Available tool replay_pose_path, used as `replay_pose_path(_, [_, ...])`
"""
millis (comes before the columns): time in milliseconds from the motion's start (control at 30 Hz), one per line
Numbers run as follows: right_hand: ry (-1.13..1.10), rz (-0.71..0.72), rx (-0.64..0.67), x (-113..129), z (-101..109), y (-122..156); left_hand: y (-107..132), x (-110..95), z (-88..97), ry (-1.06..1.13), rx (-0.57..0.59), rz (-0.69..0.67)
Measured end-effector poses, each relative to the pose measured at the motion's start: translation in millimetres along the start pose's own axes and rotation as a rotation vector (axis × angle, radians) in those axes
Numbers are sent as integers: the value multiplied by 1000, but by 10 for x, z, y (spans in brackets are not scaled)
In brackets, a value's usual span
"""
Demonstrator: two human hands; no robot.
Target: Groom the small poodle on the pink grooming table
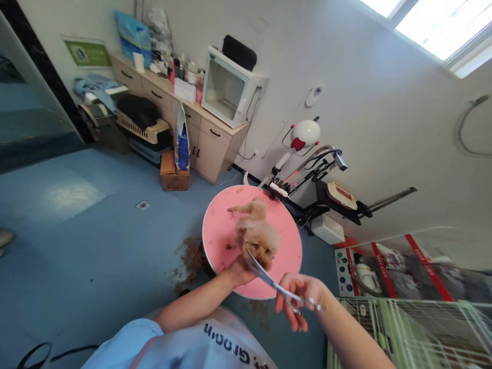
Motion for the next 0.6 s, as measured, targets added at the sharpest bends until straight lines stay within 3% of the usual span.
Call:
replay_pose_path(100, [-71, 113, 48, 178, 221, 81, -40, -9, 109, -43, 116, 78])
replay_pose_path(233, [-29, 60, -15, 270, 418, 32, -54, -23, 152, -121, 106, 45])
replay_pose_path(433, [121, -169, -203, 295, 430, -7, -30, -21, 83, -172, 103, -23])
replay_pose_path(600, [110, -133, -271, 371, 347, -57, -93, -17, 193, -221, 87, -31])
Point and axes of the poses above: each hand's wrist, its own y-axis away from the middle knuckle, its own z-axis out of the back of the hand, x = y × z, the point moved 3 cm from there along -y, towards the middle knuckle, and after that the axes turned 6 degrees about x, right-handed, at the moved point
